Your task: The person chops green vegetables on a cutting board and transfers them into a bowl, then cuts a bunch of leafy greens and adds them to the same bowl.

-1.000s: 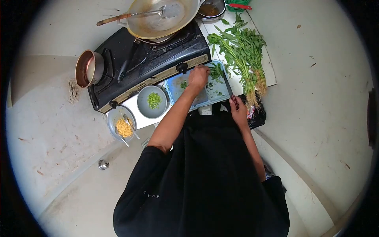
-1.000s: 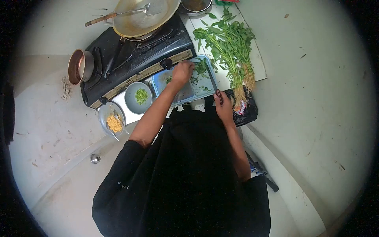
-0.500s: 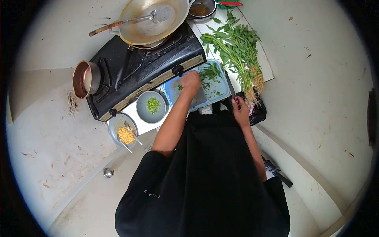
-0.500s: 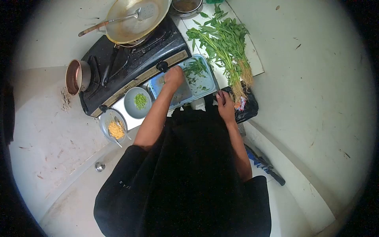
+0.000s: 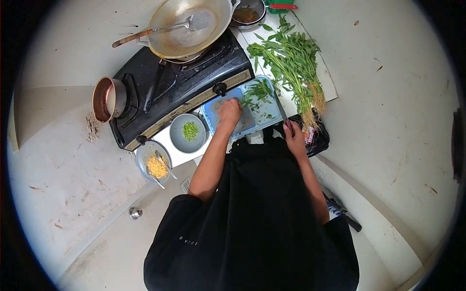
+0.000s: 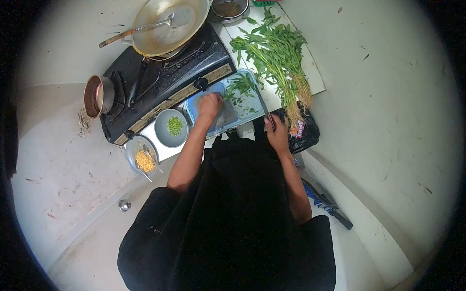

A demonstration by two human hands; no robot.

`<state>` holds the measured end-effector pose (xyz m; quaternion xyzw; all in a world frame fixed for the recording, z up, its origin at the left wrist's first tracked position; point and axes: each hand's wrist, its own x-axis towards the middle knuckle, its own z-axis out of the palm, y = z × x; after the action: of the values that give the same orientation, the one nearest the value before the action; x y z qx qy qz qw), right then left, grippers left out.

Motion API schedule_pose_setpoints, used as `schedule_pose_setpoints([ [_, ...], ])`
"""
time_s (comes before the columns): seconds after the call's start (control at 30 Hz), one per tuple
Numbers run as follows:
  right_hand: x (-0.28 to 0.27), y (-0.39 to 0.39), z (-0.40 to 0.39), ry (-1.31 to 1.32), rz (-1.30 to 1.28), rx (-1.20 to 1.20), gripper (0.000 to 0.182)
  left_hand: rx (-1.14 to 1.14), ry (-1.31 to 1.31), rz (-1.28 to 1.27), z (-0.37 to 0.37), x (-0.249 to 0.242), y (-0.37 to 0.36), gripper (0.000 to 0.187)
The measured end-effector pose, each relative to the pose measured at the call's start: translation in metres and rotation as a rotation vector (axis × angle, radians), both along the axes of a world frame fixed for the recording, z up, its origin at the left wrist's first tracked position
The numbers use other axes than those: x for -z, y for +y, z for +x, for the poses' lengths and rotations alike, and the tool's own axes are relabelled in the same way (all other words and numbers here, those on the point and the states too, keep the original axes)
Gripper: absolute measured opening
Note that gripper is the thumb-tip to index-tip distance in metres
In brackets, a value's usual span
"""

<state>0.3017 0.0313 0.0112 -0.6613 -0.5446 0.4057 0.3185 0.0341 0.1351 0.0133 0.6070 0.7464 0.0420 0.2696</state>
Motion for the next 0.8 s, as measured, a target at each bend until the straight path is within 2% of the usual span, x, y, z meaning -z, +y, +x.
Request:
schedule_pose_setpoints([
  [0.17, 0.005, 0.000, 0.002, 0.047, 0.028, -0.026, 0.026, 0.064, 0.012, -0.055, -0.004, -0.002, -0.012, 0.026],
  [0.23, -0.003, 0.001, 0.001, 0.050, -0.068, -0.013, 0.027, 0.073, 0.003, -0.071, -0.009, 0.003, -0.019, 0.024],
  [0.4, 0.005, 0.000, -0.003, 0.052, -0.081, -0.047, 0.029, 0.045, -0.202, -0.086, -0.017, 0.001, -0.040, 0.018],
  [0.53, 0.009, 0.003, -0.007, 0.051, -0.014, -0.088, 0.031, -0.010, -0.194, -0.070, -0.016, -0.003, -0.052, 0.025],
  [0.63, 0.002, 0.004, -0.008, 0.031, -0.080, -0.097, 0.031, -0.082, -0.178, -0.054, -0.010, -0.013, -0.054, 0.029],
  [0.8, 0.003, 0.008, -0.011, 0.033, -0.056, -0.122, 0.032, 0.074, -0.050, 0.149, 0.000, -0.008, -0.062, 0.023],
])
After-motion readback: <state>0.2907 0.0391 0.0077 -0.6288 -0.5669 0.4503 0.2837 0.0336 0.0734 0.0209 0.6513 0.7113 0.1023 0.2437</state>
